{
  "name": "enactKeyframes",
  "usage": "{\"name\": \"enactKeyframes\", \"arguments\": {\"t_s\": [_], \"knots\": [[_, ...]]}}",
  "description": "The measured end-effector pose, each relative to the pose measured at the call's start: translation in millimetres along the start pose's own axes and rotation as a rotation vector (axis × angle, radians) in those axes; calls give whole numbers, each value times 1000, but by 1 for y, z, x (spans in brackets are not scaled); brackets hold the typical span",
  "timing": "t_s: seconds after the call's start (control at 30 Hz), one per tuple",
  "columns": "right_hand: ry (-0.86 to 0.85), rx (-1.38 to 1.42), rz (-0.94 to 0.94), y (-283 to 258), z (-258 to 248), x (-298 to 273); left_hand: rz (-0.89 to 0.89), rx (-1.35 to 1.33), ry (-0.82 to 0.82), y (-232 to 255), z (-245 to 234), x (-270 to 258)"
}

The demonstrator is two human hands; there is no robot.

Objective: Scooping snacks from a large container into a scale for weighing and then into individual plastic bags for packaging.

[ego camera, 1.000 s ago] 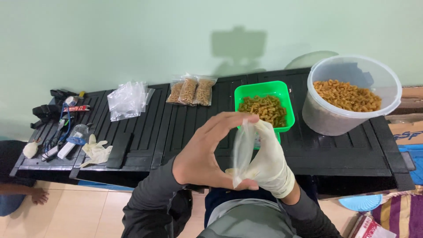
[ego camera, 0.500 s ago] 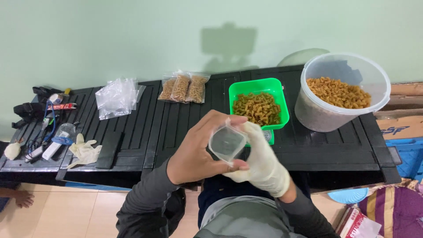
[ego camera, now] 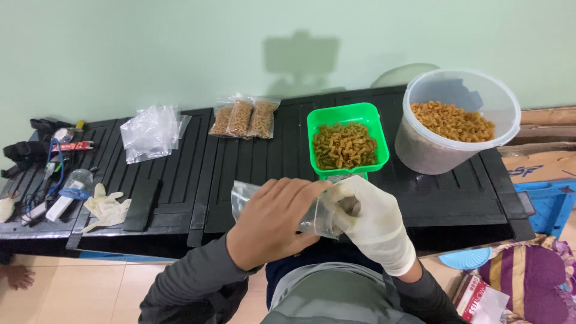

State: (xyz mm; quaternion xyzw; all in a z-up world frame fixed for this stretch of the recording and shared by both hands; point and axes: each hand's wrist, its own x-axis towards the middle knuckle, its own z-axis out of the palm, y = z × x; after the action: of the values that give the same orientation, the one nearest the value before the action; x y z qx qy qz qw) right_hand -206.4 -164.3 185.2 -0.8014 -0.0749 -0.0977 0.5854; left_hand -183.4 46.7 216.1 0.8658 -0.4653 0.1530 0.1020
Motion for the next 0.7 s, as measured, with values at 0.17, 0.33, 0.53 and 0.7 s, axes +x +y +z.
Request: {"name": "enactKeyframes", "arguments": {"t_s": [0.17, 0.33, 0.53, 0.7], "knots": [[57, 267, -61, 4, 7, -2, -60, -113, 342, -11, 15, -14], [-112, 439, -240, -3, 6, 3, -48, -110, 432, -14, 40, -30], [-105, 212, -307, -12, -8, 15, -81, -272, 483, -36, 52, -24], [144, -591, -450, -7, -58, 69, -230, -613, 595, -149, 138, -21]]}}
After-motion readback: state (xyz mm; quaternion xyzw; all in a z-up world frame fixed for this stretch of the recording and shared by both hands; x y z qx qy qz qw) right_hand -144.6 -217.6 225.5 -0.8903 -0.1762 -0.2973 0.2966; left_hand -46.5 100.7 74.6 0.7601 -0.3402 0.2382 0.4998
